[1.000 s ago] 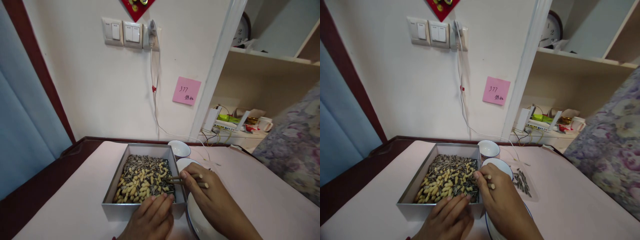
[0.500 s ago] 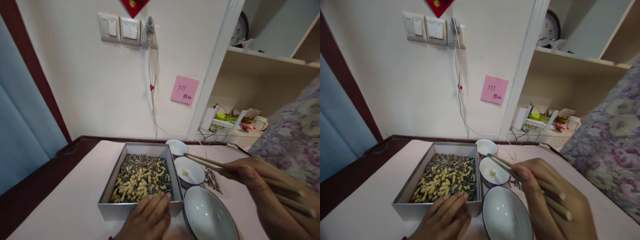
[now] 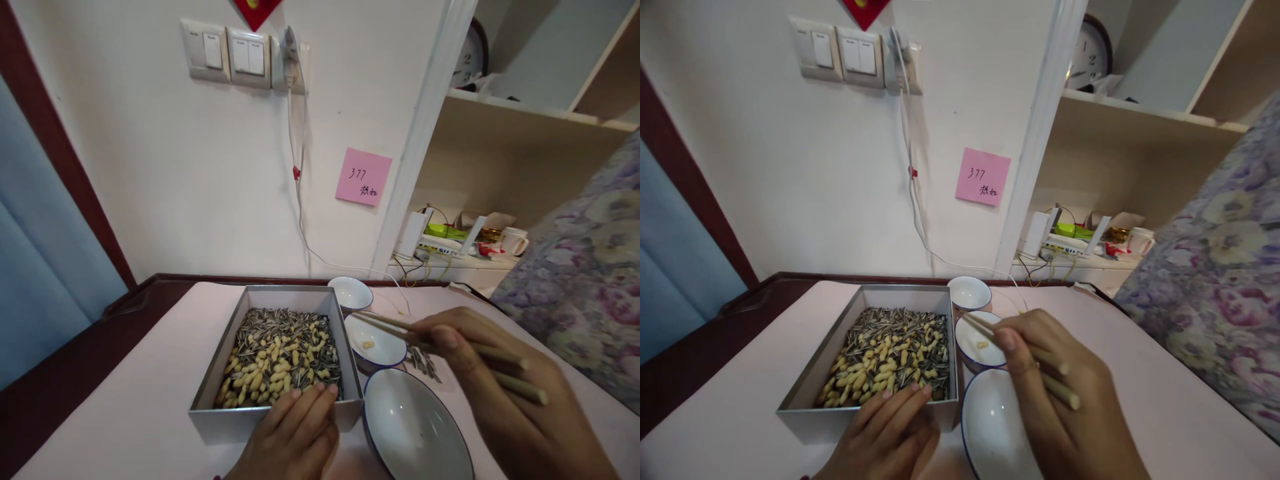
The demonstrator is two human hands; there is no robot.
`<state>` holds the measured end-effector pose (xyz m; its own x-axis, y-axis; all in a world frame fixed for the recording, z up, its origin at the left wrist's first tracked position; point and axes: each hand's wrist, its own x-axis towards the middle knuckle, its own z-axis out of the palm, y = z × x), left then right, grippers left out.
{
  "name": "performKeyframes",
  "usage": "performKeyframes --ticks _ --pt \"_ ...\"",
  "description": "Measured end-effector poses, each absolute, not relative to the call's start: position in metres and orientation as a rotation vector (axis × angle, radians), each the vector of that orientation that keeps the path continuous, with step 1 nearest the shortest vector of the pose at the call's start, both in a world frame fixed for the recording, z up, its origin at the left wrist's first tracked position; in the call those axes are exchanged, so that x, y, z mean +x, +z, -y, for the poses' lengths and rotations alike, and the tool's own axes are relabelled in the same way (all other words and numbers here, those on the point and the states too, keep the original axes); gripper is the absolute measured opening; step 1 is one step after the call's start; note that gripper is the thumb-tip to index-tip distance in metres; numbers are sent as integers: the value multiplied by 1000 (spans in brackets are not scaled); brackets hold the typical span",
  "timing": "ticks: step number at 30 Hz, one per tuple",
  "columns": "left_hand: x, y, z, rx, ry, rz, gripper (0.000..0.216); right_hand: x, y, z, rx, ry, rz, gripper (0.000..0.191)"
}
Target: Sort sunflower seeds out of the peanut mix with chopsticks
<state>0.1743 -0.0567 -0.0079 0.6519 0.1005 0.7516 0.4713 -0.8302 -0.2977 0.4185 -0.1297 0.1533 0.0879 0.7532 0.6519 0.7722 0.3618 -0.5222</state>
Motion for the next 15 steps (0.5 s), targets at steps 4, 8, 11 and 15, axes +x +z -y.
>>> performKeyframes --ticks 4,8,11,15 --pt "174 -9 55 -2382 -1039 436 18 397 149 118 -1376 274 1800 34" --pt "173 -10 55 -2373 -1055 435 19 387 140 107 -1440 388 1829 39" --pt "173 -10 55 -2380 -1043 433 19 386 136 103 -1457 460 1816 40" --pt "172 -9 57 -2386 -1013 436 19 385 134 103 -1431 477 1798 42"
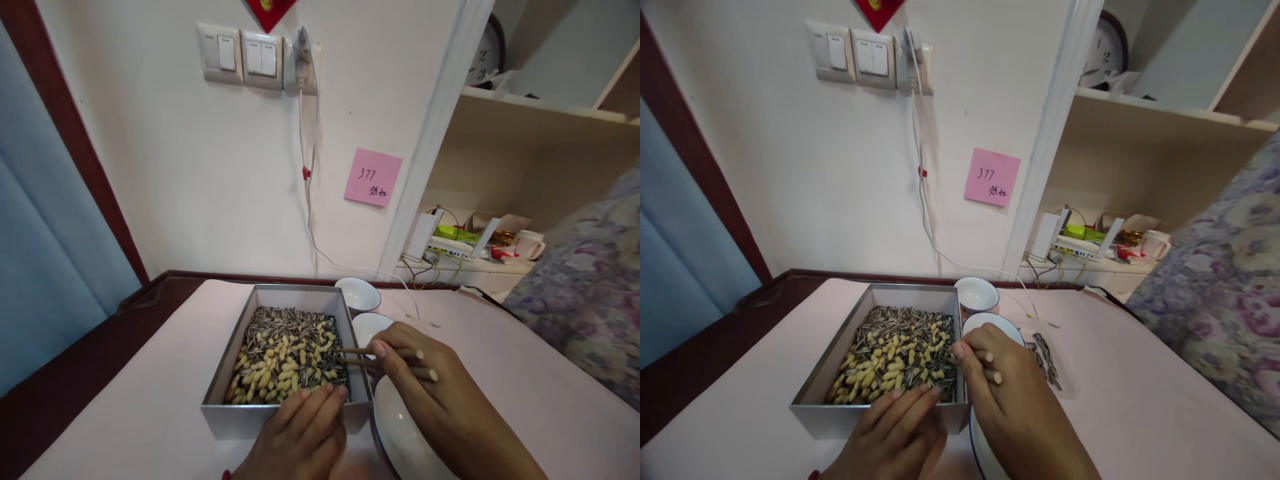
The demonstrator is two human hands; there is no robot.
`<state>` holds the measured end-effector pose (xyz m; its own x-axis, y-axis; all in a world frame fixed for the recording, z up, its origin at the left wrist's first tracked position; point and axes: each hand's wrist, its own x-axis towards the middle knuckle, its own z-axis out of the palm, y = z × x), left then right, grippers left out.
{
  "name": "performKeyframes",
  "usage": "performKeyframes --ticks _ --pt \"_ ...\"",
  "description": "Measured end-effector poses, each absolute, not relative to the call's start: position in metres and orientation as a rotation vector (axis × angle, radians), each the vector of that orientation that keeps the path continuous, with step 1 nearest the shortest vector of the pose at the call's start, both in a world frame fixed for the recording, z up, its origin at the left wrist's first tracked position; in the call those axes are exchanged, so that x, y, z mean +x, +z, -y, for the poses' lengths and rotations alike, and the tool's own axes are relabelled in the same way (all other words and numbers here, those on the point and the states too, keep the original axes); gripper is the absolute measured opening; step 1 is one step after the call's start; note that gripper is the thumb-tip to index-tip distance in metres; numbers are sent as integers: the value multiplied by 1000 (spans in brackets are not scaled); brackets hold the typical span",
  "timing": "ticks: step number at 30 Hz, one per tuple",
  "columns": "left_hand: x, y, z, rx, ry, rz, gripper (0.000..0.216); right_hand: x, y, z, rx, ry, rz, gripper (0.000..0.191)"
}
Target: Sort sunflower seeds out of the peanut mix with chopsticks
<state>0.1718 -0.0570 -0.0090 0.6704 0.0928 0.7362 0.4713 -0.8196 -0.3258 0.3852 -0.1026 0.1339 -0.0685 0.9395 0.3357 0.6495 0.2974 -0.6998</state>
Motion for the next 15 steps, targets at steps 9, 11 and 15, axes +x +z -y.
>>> performKeyframes --ticks 9,11,15 --pt "172 -10 56 -2385 -1024 442 17 377 120 94 -1518 508 1823 41" --pt "172 -10 56 -2382 -1016 439 17 376 119 93 -1515 517 1815 43" --pt "172 -10 56 -2368 -1011 434 15 378 120 93 -1510 512 1798 44"
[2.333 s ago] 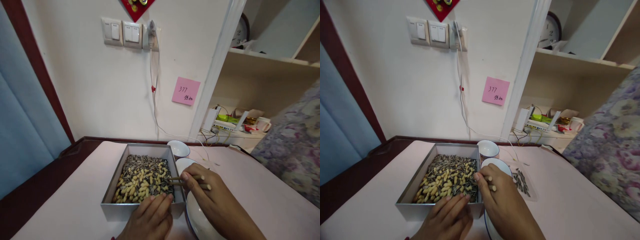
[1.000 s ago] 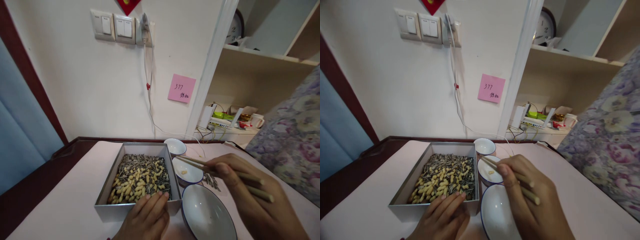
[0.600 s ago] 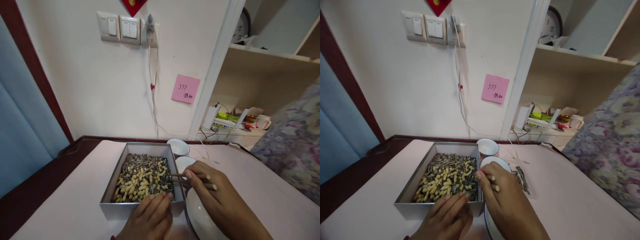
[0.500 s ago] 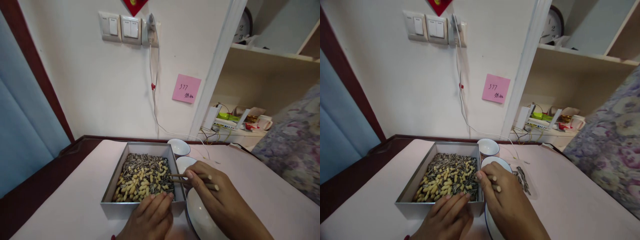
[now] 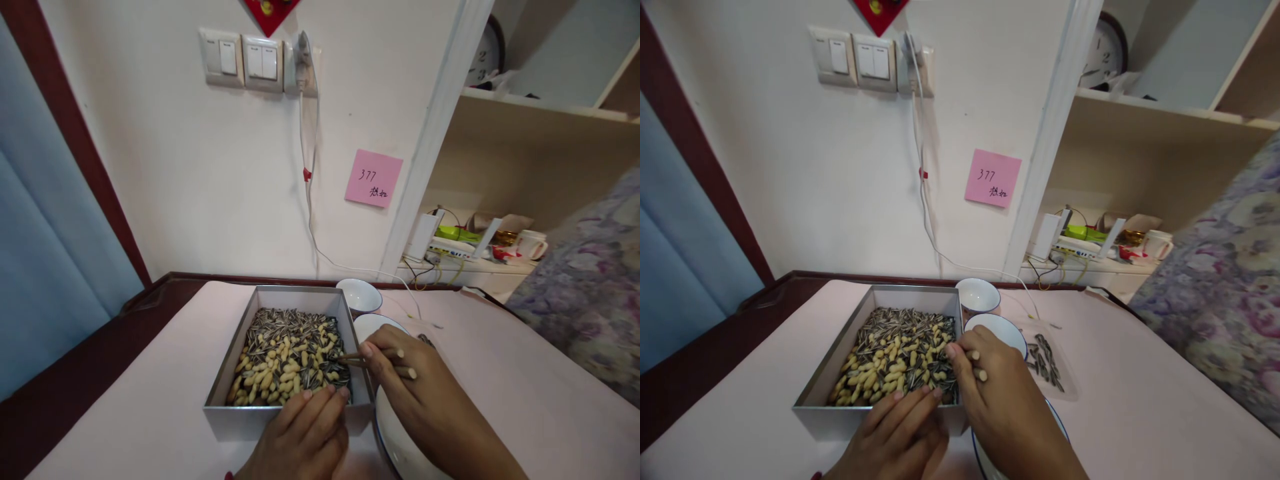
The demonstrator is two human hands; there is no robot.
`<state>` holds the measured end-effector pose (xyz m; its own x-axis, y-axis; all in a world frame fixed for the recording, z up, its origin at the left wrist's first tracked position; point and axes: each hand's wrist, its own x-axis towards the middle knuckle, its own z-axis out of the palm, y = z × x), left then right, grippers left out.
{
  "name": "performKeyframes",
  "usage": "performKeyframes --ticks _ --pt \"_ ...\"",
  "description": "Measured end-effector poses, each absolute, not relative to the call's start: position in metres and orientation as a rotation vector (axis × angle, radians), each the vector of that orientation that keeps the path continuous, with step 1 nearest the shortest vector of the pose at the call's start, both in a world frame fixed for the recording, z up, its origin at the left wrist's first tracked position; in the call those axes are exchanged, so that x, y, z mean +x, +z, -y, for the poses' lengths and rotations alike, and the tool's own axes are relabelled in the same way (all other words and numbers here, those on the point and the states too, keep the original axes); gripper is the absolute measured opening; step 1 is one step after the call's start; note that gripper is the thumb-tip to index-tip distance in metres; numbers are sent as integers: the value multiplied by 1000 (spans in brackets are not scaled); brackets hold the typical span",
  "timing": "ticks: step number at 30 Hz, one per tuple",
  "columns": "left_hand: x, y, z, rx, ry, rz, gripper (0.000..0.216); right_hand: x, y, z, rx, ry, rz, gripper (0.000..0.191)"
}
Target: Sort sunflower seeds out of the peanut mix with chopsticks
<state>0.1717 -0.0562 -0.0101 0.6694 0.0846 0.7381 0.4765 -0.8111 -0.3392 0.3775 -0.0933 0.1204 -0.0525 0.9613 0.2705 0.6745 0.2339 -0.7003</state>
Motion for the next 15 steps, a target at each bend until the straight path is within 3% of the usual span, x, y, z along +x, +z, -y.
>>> performKeyframes --ticks 15 --pt "173 -9 59 -2365 -1031 457 18 378 122 94 -1488 516 1818 40"
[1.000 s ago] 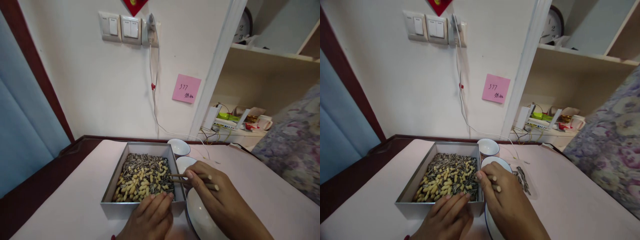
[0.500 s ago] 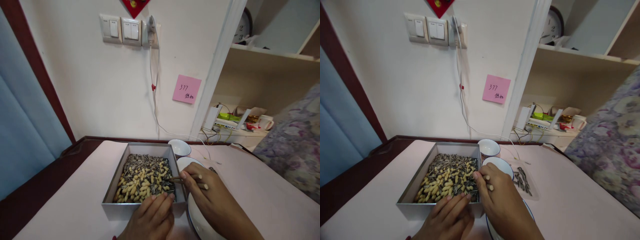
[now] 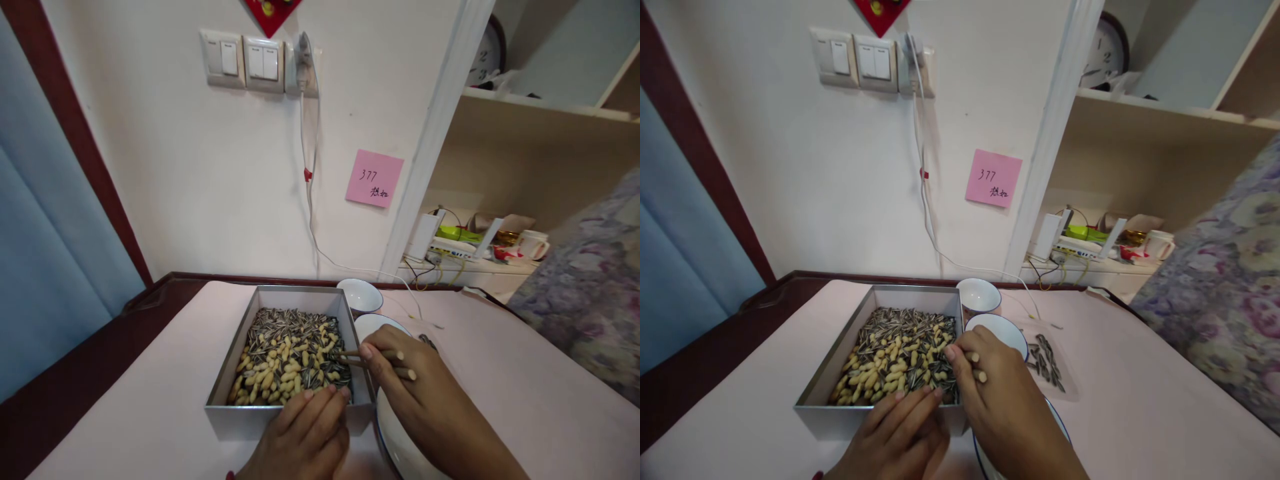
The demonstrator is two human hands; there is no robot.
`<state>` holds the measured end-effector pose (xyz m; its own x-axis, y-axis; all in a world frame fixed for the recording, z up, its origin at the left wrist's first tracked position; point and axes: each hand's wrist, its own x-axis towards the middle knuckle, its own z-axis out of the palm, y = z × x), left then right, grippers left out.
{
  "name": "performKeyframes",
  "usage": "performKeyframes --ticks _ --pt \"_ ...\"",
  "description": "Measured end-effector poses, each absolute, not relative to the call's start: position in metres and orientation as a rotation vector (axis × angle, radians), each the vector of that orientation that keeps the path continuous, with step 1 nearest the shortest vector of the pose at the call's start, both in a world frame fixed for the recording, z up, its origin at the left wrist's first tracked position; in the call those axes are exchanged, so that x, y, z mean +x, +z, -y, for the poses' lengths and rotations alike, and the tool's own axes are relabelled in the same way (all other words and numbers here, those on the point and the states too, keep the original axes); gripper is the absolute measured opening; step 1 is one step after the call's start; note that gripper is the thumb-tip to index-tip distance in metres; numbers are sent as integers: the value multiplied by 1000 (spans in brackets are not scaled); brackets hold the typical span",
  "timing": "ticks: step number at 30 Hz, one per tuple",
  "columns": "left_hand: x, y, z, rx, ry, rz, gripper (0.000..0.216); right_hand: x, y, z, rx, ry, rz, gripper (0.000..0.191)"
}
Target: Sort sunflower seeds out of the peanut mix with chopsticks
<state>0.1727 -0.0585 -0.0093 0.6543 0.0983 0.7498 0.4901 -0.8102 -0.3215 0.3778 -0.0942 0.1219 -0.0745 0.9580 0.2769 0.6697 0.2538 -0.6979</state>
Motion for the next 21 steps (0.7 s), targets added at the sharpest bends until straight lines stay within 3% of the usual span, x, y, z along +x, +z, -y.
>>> performKeyframes --ticks 11,21 --pt "173 -9 56 -2364 -1051 428 16 377 129 96 -1322 527 1758 38" --pt "173 -9 57 -2374 -1035 436 19 380 126 94 -1475 542 1794 41"
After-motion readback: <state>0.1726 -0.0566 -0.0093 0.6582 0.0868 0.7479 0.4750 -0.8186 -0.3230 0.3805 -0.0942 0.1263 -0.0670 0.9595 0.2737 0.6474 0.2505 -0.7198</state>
